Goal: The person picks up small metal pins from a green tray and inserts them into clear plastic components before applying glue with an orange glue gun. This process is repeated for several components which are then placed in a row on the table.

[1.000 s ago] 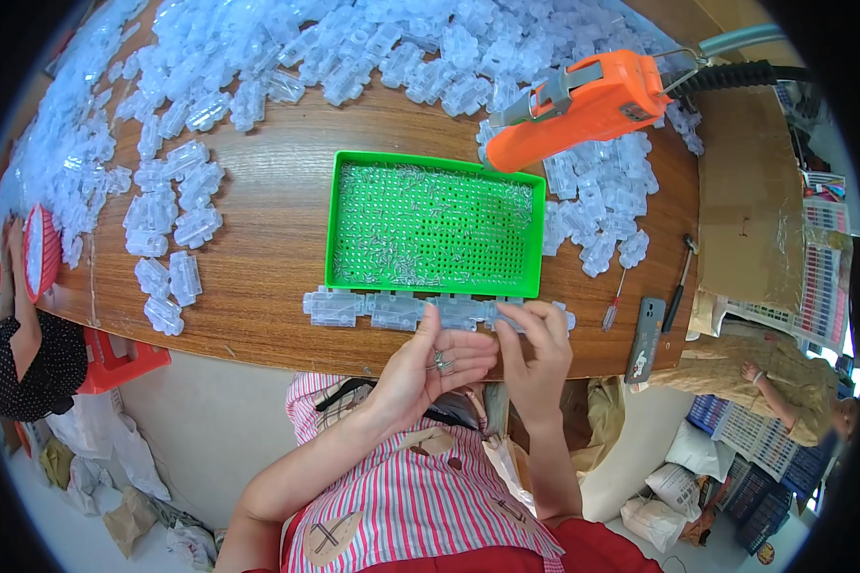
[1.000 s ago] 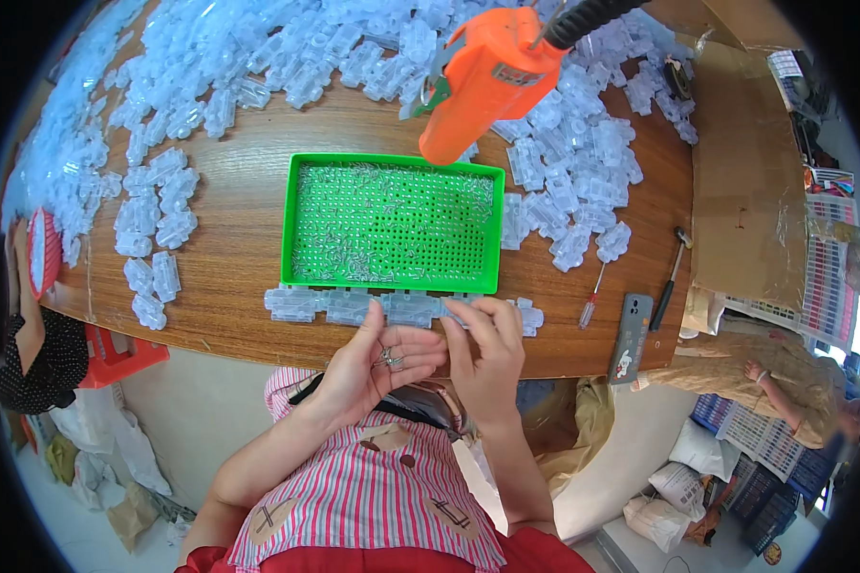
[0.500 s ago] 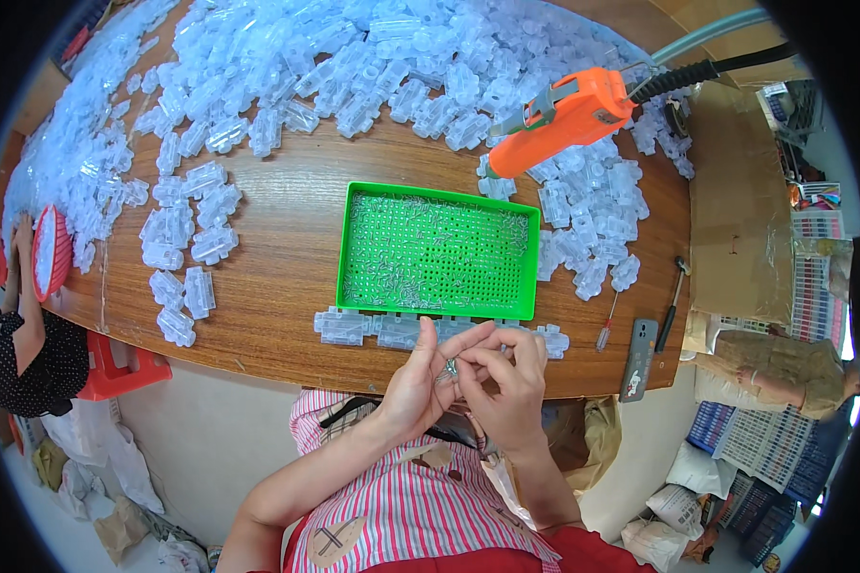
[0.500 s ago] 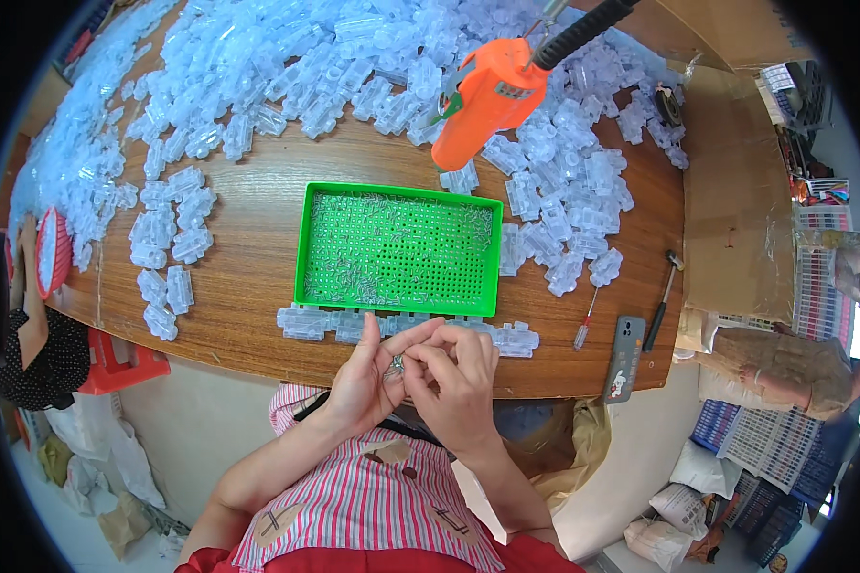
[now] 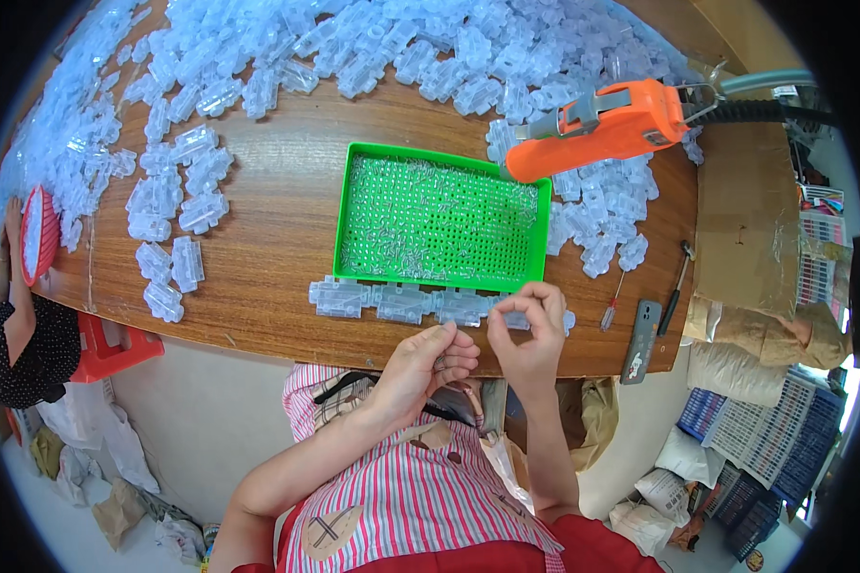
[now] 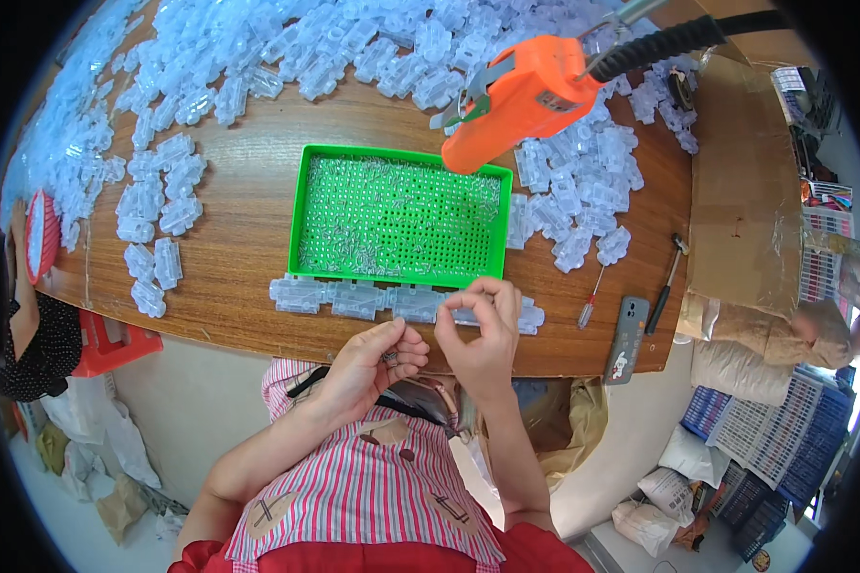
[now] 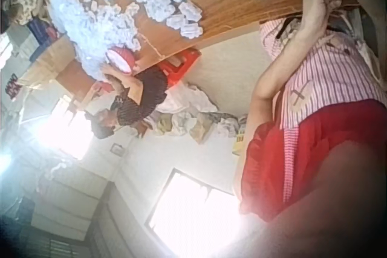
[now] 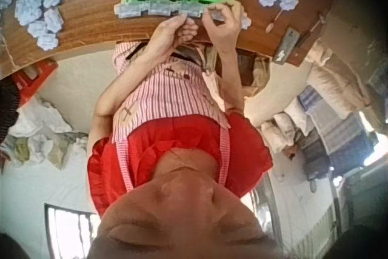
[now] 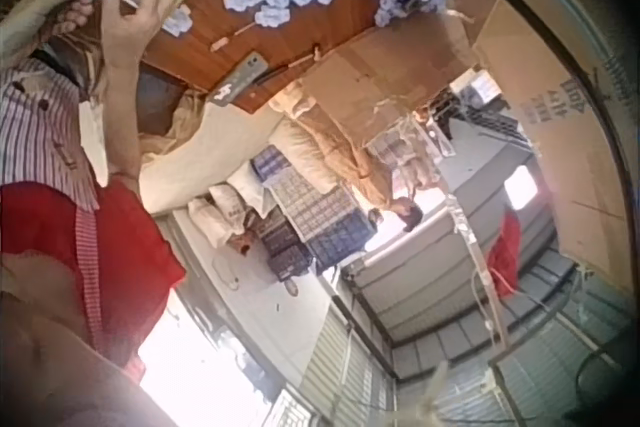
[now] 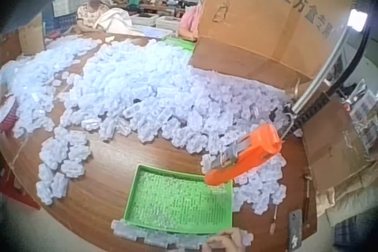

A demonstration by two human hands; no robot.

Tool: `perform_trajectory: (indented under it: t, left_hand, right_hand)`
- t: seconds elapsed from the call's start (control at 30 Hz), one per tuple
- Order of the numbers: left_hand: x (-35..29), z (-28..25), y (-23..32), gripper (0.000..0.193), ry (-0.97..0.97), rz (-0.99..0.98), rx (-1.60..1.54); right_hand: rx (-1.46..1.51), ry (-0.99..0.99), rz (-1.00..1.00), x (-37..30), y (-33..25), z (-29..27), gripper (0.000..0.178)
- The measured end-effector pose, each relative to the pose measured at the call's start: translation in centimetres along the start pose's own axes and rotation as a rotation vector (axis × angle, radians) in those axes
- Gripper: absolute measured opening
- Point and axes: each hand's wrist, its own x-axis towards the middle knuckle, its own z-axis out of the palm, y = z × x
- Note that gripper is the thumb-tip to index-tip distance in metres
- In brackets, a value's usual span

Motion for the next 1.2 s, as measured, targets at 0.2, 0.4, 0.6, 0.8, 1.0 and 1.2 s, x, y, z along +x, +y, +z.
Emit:
perform_trajectory:
  t: [0.2,0.4,0.6,0.8,1.0,1.2]
  left_hand:
    - [0.4,-0.7,-0.7,0.036,0.013,-0.083,0.040]
    - [1.6,-0.7,-1.5,0.043,0.041,-0.074,0.091]
    - [1.9,-0.7,-1.7,0.042,0.051,-0.056,0.085]
    - [2.1,-0.6,-2.0,0.037,0.072,0.034,0.126]
    - [2.0,-0.5,-1.9,0.035,0.077,0.037,0.129]
    - [1.9,-0.4,-2.0,0.037,0.074,0.037,0.101]
  right_hand:
    - [-0.119,-0.085,-0.111,0.4,0.5,1.7,0.015]
    - [-0.324,-0.123,-0.233,1.0,-0.1,2.1,0.012]
    - [-0.463,-0.164,-0.342,1.1,-0.1,1.9,0.014]
    - [-0.521,-0.156,-0.440,1.0,0.2,1.9,0.017]
    - [-0.507,-0.203,-0.508,1.5,0.3,1.7,0.016]
    - [-0.564,-0.302,-0.613,2.1,0.6,1.0,0.021]
